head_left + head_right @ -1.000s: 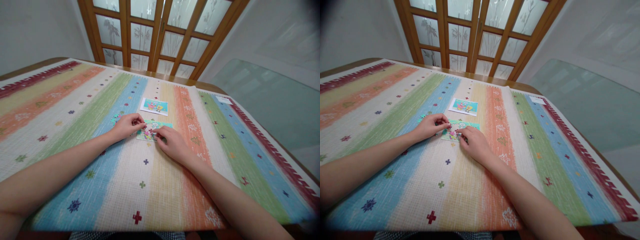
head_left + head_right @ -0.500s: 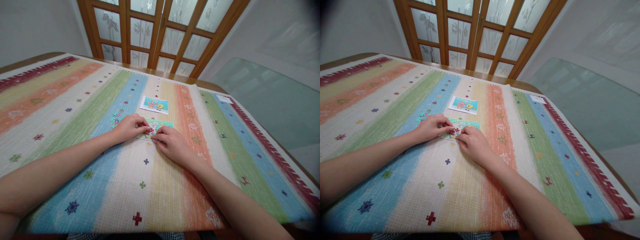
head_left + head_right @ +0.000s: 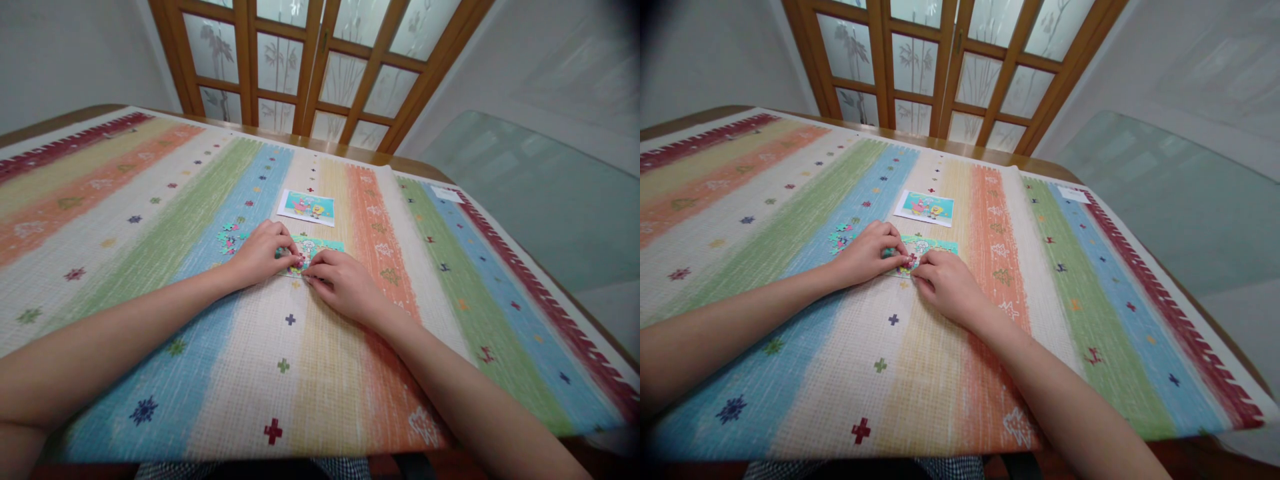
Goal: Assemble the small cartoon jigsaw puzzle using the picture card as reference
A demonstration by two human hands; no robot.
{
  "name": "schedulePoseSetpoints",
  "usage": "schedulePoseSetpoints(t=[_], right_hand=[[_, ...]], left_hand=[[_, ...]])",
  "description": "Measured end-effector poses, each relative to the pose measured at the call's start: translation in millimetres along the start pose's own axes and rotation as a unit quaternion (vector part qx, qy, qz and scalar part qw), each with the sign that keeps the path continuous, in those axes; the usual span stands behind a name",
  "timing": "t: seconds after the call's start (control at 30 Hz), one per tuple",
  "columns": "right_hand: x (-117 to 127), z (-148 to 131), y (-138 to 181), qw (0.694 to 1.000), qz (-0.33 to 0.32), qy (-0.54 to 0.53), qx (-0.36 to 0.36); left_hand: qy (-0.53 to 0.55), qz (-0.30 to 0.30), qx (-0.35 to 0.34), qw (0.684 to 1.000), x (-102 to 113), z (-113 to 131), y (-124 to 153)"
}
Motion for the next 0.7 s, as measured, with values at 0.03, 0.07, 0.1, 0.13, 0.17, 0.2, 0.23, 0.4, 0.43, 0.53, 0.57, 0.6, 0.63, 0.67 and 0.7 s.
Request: schedulePoseSetpoints(t=[0.03,0.07,0.1,0.13,0.17,0.2,0.23,0.4,0.43,0.53,0.57,0.6,0.63,0.67,0.7], right_hand=[[0.1,-0.3,0.1,1.000,-0.002,0.003,0.001],[0.1,-0.8,0.1,1.000,-0.004,0.007,0.003],[0.0,-1.3,0.0,1.000,-0.006,0.011,0.005],[-0.2,-1.7,-0.2,1.000,-0.007,0.014,0.007],[-0.2,-2.0,-0.4,1.000,-0.006,0.016,0.008],[-0.2,-2.2,-0.6,1.000,-0.005,0.018,0.008],[-0.2,-2.3,-0.8,1.000,-0.004,0.019,0.007],[-0.2,-2.7,-1.3,1.000,-0.002,0.021,0.004],[-0.1,-2.6,-1.2,1.000,-0.003,0.019,0.003],[0.0,-1.8,-0.6,1.000,-0.003,0.016,-0.002],[0.0,-1.4,-0.3,1.000,-0.001,0.016,-0.003],[-0.1,-1.1,-0.2,1.000,0.001,0.016,-0.004],[-0.4,-1.0,-0.3,1.000,0.004,0.016,-0.005],[-0.7,-1.0,-0.6,1.000,0.006,0.018,-0.005],[-1.2,-1.5,-1.1,1.000,0.007,0.021,-0.005]], left_hand=[[-0.009,0.001,0.000,1.000,-0.3,-0.1,0.0],[-0.019,0.003,-0.002,1.000,-0.5,-0.1,0.1],[-0.030,0.005,-0.005,1.000,-0.7,0.2,0.2],[-0.040,0.008,-0.010,0.999,-1.0,0.7,0.3],[-0.048,0.010,-0.015,0.999,-1.4,1.2,0.3],[-0.054,0.011,-0.020,0.998,-1.8,1.7,0.4],[-0.058,0.012,-0.024,0.998,-2.3,2.0,0.3],[-0.064,0.017,-0.025,0.997,-3.9,2.1,-0.2],[-0.066,0.017,-0.024,0.997,-4.2,2.3,-0.2],[-0.074,0.014,-0.021,0.997,-5.3,3.4,0.0],[-0.077,0.012,-0.019,0.997,-5.8,3.6,0.2],[-0.079,0.011,-0.016,0.997,-6.2,3.6,0.4],[-0.080,0.011,-0.014,0.997,-6.7,3.4,0.6],[-0.080,0.011,-0.011,0.997,-7.1,2.9,0.7],[-0.078,0.010,-0.009,0.997,-7.3,2.3,0.7]])
Point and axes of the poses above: each hand's wrist, its own y-axis away from the middle knuckle, its own x-axis out of the back of the hand, z = x × y, the point moved 7 cm from there along -y, towards the middle knuckle, and after that the axes turned 13 degrees about -z, right-handed, at the moved point
